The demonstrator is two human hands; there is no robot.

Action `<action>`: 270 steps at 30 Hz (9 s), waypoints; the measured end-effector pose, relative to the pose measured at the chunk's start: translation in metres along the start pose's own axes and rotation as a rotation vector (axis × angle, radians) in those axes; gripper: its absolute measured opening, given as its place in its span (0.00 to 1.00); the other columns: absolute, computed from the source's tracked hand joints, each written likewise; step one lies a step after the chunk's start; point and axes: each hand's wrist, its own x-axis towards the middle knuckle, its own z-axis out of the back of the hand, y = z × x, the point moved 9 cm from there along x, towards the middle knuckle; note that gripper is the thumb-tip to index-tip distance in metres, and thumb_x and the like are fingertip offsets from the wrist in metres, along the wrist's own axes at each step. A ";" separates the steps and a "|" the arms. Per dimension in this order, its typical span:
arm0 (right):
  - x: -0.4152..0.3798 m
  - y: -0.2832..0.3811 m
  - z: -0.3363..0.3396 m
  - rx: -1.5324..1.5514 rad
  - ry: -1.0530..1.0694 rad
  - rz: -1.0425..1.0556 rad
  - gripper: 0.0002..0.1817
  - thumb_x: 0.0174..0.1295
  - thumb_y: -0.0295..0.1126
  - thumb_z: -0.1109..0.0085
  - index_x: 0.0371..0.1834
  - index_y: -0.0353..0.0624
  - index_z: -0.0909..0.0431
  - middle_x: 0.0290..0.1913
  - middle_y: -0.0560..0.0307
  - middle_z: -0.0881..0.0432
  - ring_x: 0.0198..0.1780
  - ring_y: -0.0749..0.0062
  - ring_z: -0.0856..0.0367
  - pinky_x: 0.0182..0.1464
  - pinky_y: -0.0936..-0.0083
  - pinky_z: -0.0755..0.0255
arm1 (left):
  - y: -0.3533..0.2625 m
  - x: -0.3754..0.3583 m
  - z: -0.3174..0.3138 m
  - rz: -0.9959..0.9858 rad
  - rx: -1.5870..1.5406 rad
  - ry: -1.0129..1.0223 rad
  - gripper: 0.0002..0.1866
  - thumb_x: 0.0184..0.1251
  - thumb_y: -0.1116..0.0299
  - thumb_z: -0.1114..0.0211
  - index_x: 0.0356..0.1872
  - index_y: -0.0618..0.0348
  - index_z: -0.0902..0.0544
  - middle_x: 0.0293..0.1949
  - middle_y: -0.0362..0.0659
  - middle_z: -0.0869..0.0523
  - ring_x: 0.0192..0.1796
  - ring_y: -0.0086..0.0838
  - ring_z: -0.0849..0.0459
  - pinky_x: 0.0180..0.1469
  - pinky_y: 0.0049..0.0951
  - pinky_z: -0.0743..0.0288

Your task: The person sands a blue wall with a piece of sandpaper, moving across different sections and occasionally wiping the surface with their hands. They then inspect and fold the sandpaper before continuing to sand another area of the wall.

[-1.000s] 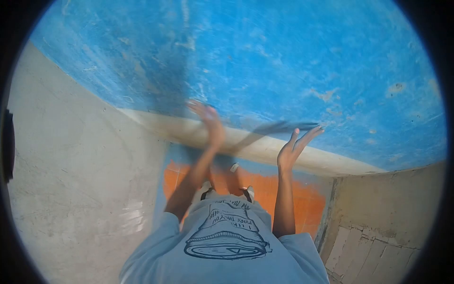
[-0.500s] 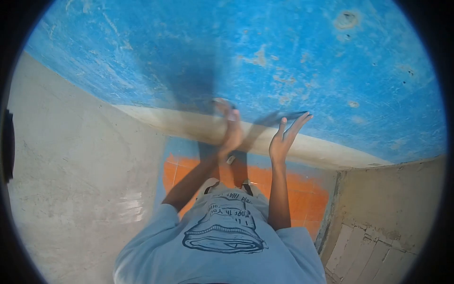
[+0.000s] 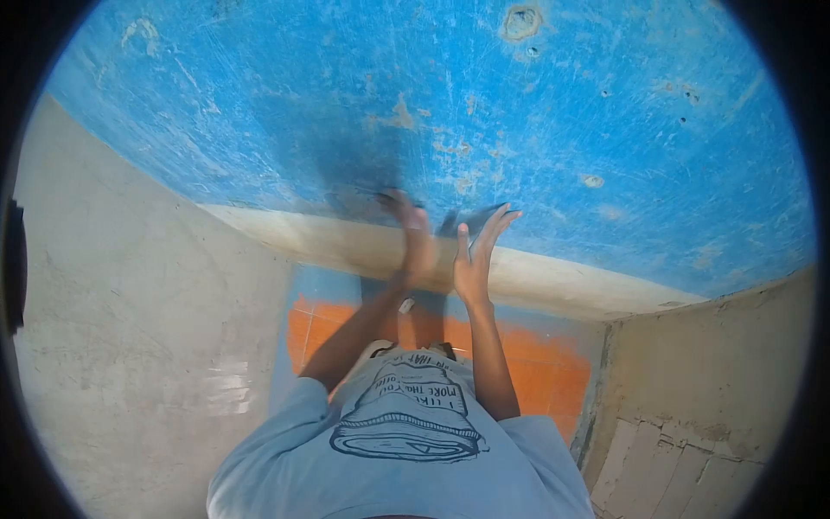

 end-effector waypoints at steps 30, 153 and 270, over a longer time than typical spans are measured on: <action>-0.021 0.100 -0.168 -0.022 -0.153 0.207 0.46 0.82 0.54 0.58 0.86 0.38 0.69 0.86 0.40 0.84 0.86 0.39 0.79 0.83 0.41 0.71 | 0.131 0.068 0.142 0.210 -0.162 -0.139 0.41 0.86 0.46 0.63 0.84 0.63 0.64 0.83 0.66 0.74 0.85 0.59 0.75 0.83 0.58 0.72; 0.001 -0.008 0.002 0.119 -0.078 0.053 0.49 0.81 0.58 0.63 0.85 0.43 0.81 0.86 0.46 0.86 0.87 0.48 0.81 0.85 0.51 0.76 | 0.061 0.005 -0.018 0.032 -0.110 -0.164 0.36 0.85 0.67 0.58 0.83 0.67 0.64 0.84 0.64 0.69 0.86 0.50 0.68 0.85 0.46 0.69; -0.213 0.036 -0.229 0.579 0.313 -0.332 0.14 0.71 0.38 0.32 0.47 0.37 0.13 0.38 0.66 0.23 0.40 0.83 0.30 0.40 0.79 0.36 | 0.122 -0.110 0.336 0.768 -0.567 0.672 0.28 0.84 0.56 0.44 0.75 0.63 0.34 0.57 0.45 0.20 0.58 0.31 0.17 0.54 0.39 0.11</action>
